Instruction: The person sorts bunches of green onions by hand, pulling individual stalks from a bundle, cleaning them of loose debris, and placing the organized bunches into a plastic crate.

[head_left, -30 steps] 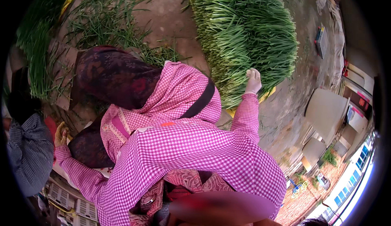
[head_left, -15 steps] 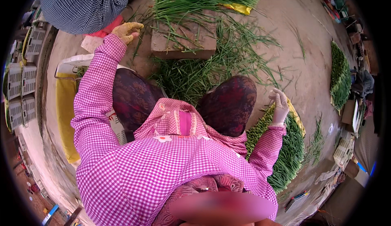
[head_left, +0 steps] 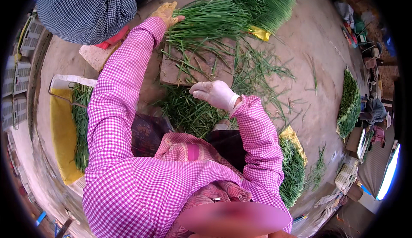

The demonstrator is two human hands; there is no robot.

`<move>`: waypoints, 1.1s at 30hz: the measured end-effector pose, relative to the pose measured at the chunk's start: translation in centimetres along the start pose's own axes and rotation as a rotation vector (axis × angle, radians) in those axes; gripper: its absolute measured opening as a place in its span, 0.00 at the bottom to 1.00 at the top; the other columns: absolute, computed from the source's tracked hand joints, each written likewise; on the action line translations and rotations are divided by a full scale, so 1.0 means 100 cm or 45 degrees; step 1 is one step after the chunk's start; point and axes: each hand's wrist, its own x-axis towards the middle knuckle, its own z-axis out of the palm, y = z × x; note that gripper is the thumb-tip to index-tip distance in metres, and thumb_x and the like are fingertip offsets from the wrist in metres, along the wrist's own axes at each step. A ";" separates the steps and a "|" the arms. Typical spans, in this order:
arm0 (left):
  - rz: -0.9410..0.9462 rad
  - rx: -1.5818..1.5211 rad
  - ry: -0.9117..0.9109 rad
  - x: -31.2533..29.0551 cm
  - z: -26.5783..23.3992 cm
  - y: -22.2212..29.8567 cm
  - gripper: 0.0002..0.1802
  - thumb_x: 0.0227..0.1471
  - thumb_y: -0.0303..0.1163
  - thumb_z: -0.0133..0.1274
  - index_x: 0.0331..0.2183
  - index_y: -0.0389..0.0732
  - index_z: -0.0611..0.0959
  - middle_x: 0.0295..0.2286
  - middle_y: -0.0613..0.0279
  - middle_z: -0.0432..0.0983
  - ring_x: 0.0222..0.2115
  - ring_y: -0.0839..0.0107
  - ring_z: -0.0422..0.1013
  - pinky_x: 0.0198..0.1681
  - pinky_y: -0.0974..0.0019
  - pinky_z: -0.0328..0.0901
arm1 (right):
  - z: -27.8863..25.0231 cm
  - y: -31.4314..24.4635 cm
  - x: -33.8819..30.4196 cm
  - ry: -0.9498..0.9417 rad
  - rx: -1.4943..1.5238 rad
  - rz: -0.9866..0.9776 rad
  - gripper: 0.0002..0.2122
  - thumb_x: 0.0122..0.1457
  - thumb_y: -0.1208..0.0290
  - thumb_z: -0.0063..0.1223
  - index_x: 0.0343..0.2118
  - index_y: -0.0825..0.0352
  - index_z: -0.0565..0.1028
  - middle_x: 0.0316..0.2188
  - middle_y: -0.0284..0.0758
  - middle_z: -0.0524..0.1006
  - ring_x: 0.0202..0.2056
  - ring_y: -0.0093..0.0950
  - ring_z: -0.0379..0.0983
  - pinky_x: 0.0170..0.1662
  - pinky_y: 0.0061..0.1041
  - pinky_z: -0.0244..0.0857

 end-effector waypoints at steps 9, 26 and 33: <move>-0.077 0.094 -0.197 0.096 0.069 0.007 0.56 0.44 0.75 0.35 0.60 0.39 0.51 0.60 0.53 0.49 0.60 0.61 0.48 0.62 0.65 0.46 | 0.017 0.061 0.008 0.012 0.039 0.345 0.15 0.58 0.56 0.45 0.40 0.58 0.76 0.34 0.39 0.78 0.36 0.39 0.74 0.41 0.34 0.67; -0.079 -0.330 -0.835 -0.052 0.075 0.055 0.49 0.43 0.59 0.56 0.56 0.33 0.61 0.52 0.44 0.63 0.55 0.54 0.59 0.58 0.62 0.54 | 0.013 0.149 0.071 0.928 1.340 0.799 0.29 0.56 0.57 0.52 0.54 0.74 0.63 0.49 0.44 0.70 0.49 0.34 0.68 0.49 0.29 0.61; -0.443 -0.597 -0.381 -0.053 0.062 0.107 0.47 0.40 0.57 0.60 0.51 0.30 0.67 0.49 0.43 0.67 0.51 0.55 0.64 0.54 0.61 0.58 | 0.021 0.187 0.113 1.029 1.066 0.735 0.34 0.55 0.51 0.50 0.53 0.80 0.62 0.49 0.51 0.69 0.52 0.41 0.65 0.53 0.29 0.58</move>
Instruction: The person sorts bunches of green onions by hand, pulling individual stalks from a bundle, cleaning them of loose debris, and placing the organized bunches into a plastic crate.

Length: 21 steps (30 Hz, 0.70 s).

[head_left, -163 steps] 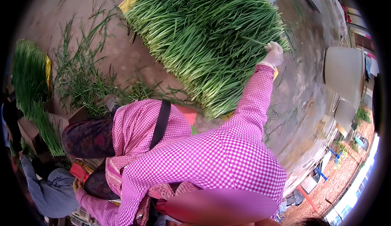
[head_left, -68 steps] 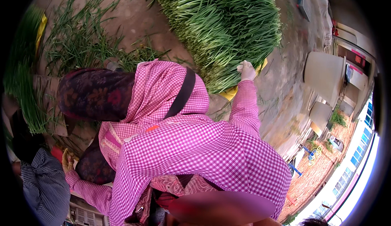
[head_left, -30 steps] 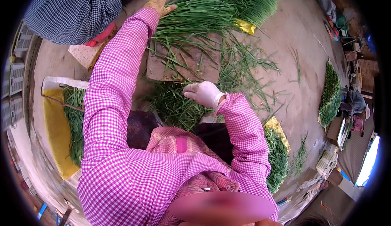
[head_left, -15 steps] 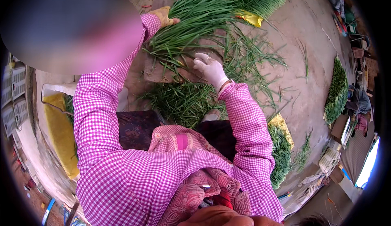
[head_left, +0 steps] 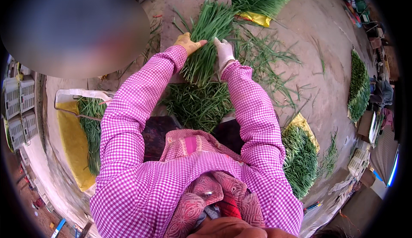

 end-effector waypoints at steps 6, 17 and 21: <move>-0.003 -0.749 -0.180 0.024 0.025 -0.034 0.38 0.40 0.40 0.65 0.50 0.35 0.68 0.44 0.53 0.72 0.44 0.63 0.70 0.49 0.63 0.63 | 0.037 -0.028 -0.004 -0.191 0.585 0.168 0.15 0.55 0.64 0.55 0.42 0.67 0.73 0.35 0.34 0.75 0.35 0.28 0.70 0.39 0.29 0.65; 0.659 -1.082 -0.018 -0.047 -0.071 0.024 0.48 0.30 0.27 0.71 0.53 0.41 0.63 0.45 0.58 0.71 0.46 0.66 0.67 0.51 0.64 0.64 | 0.007 -0.183 -0.106 -0.353 0.619 -0.662 0.15 0.53 0.68 0.58 0.42 0.70 0.74 0.35 0.33 0.77 0.36 0.22 0.72 0.42 0.22 0.65; 0.746 -0.797 -0.130 -0.043 -0.058 0.007 0.46 0.30 0.28 0.71 0.52 0.41 0.66 0.47 0.59 0.69 0.48 0.66 0.66 0.53 0.64 0.62 | -0.003 -0.141 -0.082 -0.338 0.281 -0.576 0.18 0.49 0.65 0.63 0.40 0.71 0.75 0.34 0.36 0.79 0.37 0.25 0.73 0.44 0.23 0.65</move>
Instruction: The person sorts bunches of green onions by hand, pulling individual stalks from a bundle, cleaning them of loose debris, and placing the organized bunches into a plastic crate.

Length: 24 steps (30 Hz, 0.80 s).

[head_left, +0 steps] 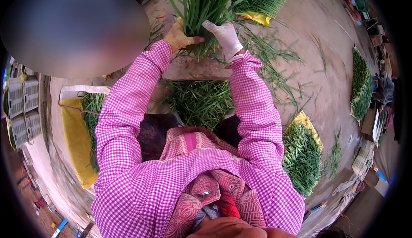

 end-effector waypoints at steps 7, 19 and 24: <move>-0.162 0.173 -0.102 0.003 0.003 0.012 0.45 0.34 0.31 0.69 0.54 0.41 0.64 0.47 0.58 0.69 0.49 0.67 0.65 0.55 0.64 0.59 | 0.003 -0.013 -0.006 -0.002 -0.236 0.024 0.19 0.51 0.57 0.59 0.41 0.67 0.76 0.37 0.37 0.78 0.39 0.30 0.73 0.44 0.27 0.64; 0.253 -0.340 0.381 0.029 0.000 -0.110 0.23 0.46 0.28 0.57 0.47 0.38 0.73 0.42 0.56 0.73 0.42 0.63 0.70 0.47 0.63 0.65 | 0.037 -0.033 -0.014 -0.027 -0.900 -0.743 0.20 0.55 0.54 0.52 0.45 0.62 0.74 0.45 0.41 0.72 0.49 0.41 0.65 0.52 0.35 0.59; -0.055 -1.072 0.576 0.009 0.010 0.048 0.14 0.49 0.22 0.50 0.40 0.36 0.78 0.36 0.57 0.76 0.37 0.67 0.72 0.41 0.64 0.70 | 0.016 -0.061 -0.025 0.366 -0.533 -0.507 0.11 0.53 0.61 0.57 0.30 0.65 0.79 0.29 0.35 0.79 0.34 0.34 0.73 0.42 0.32 0.66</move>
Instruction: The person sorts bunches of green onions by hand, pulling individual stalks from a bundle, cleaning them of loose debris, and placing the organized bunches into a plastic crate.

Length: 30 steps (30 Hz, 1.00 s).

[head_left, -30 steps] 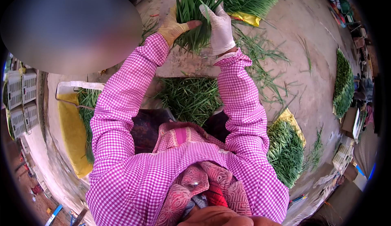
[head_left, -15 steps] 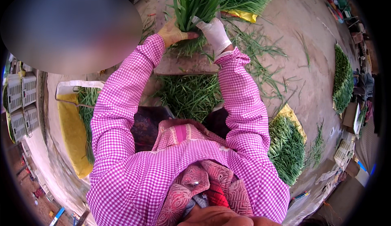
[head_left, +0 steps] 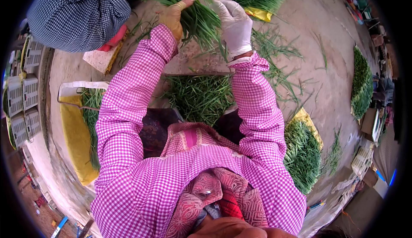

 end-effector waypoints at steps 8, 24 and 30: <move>1.161 0.955 -0.010 -0.020 -0.005 0.030 0.11 0.49 0.17 0.48 0.37 0.31 0.78 0.37 0.56 0.75 0.39 0.69 0.72 0.46 0.68 0.68 | 0.021 -0.019 -0.043 -0.989 -0.581 0.420 0.40 0.49 0.30 0.37 0.29 0.73 0.78 0.25 0.46 0.78 0.33 0.44 0.74 0.38 0.37 0.66; 0.578 -0.279 0.078 -0.111 -0.024 0.104 0.15 0.48 0.24 0.46 0.39 0.26 0.77 0.38 0.47 0.75 0.42 0.58 0.70 0.49 0.57 0.65 | -0.021 -0.014 -0.068 -1.046 -0.649 -0.006 0.20 0.57 0.52 0.44 0.43 0.61 0.76 0.32 0.44 0.78 0.35 0.43 0.74 0.39 0.37 0.68; 0.339 -0.735 0.175 -0.104 -0.090 0.112 0.10 0.48 0.28 0.47 0.32 0.34 0.78 0.33 0.52 0.75 0.37 0.58 0.71 0.46 0.54 0.66 | -0.073 -0.015 -0.063 -0.458 -0.596 0.234 0.15 0.54 0.62 0.51 0.46 0.57 0.74 0.37 0.35 0.78 0.38 0.31 0.75 0.42 0.28 0.67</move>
